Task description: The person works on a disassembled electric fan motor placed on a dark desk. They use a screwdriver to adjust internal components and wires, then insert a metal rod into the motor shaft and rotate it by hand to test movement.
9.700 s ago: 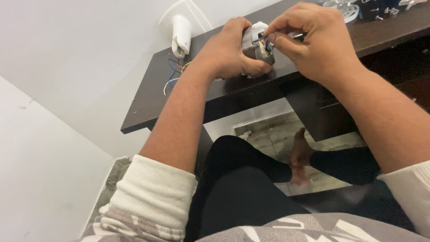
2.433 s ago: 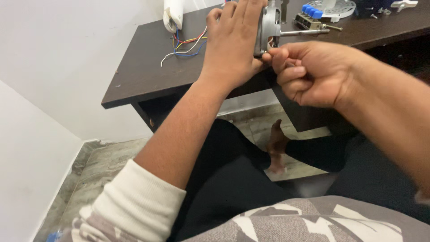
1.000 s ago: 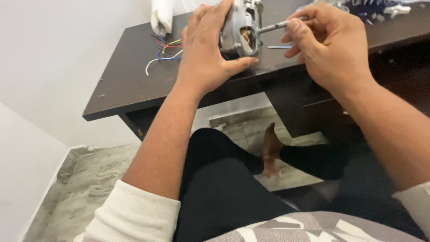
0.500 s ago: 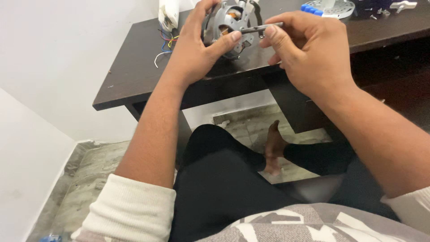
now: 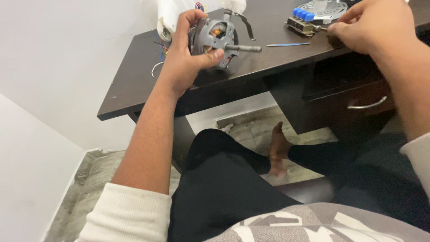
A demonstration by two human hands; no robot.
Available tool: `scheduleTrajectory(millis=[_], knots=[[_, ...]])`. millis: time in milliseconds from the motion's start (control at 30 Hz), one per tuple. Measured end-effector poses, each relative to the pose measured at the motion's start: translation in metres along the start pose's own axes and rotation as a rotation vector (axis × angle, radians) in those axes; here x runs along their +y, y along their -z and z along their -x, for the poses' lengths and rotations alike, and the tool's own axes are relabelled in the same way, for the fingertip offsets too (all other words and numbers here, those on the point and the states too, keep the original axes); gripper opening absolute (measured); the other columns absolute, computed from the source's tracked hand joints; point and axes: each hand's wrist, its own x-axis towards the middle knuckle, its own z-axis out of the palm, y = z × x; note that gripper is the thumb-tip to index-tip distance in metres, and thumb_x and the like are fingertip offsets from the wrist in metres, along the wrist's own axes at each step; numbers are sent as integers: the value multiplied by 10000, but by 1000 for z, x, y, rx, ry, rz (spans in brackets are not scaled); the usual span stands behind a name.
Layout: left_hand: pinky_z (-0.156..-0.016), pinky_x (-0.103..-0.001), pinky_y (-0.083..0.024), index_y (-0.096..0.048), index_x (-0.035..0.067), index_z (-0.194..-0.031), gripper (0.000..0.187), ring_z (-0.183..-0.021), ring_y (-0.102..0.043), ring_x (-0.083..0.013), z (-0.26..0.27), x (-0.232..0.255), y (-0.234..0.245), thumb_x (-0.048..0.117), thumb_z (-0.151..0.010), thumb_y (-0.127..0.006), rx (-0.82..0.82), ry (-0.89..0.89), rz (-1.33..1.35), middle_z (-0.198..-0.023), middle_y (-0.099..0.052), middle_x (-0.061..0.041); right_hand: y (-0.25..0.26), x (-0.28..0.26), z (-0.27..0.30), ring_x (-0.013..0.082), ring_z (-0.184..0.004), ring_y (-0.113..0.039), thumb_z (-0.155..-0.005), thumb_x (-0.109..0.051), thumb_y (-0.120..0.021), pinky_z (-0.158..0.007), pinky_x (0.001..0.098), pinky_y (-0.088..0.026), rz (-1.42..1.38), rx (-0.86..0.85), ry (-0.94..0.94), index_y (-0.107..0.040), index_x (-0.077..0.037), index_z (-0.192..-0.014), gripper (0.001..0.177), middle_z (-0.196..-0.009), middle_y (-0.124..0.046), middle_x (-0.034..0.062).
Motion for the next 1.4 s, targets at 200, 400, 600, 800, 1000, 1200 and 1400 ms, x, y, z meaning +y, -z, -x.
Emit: scheduleTrajectory(millis=[200, 400, 600, 800, 1000, 1200, 1400], knots=[[-1141, -387, -520, -467, 189, -1403, 731, -1277, -587, -214, 4, 7, 1, 167, -819, -907, 3, -9, -21, -1314, -560, -34, -24, 0, -15, 316, -741, -709, -1000, -396, -744, -676, 456, -571, 32, -175, -193, -774, -196, -1153, 254, -958, -754, 146], [-1152, -382, -483, -470, 184, -1413, 719, -1286, -579, -218, 1, 8, 1, 160, -837, -900, 0, -31, -40, -1336, -564, -38, -30, 18, -13, 309, -649, -702, -982, -345, -761, -634, 453, -579, 244, 67, 46, -831, -156, -963, 203, -816, -755, 126], [-1161, -394, -483, -450, 179, -1428, 729, -1299, -564, -238, 2, 8, -1, 160, -853, -896, -11, -1, -13, -1353, -543, -63, -36, 35, -11, 303, -651, -657, -1110, -328, -631, -574, 504, -525, -185, 68, -200, -761, -119, -995, 272, -799, -696, 143], [-1190, -391, -448, -426, 185, -1466, 741, -1350, -538, -238, 5, 8, 2, 108, -881, -875, -31, -14, -25, -1407, -537, -66, 11, -15, 9, 225, -685, -673, -1096, -313, -716, -605, 404, -528, -322, 370, -146, -768, -102, -1023, 229, -831, -710, 95], [-1208, -404, -472, -449, 190, -1454, 708, -1381, -536, -233, 4, 10, 3, 126, -898, -882, -55, -40, 4, -1428, -516, -47, 60, -138, 46, 160, -727, -690, -1083, -245, -800, -646, 311, -526, -668, 192, 334, -778, -80, -1065, 168, -876, -732, 61], [-1200, -424, -437, -461, 186, -1459, 706, -1416, -530, -248, 5, 11, 2, 240, -902, -892, -7, -59, -164, -1428, -556, -46, 87, -186, 45, 106, -767, -684, -941, -239, -804, -689, 260, -532, -865, -14, 403, -761, -102, -1004, 157, -871, -735, 10], [-1275, -425, -452, -475, 142, -1493, 681, -1481, -531, -267, 5, 2, 5, 290, -957, -869, -18, -99, -191, -1487, -569, -72, 81, -187, 41, 137, -630, -619, -966, -392, -750, -561, 296, -459, -688, -50, 346, -767, -125, -991, 269, -769, -699, 27]])
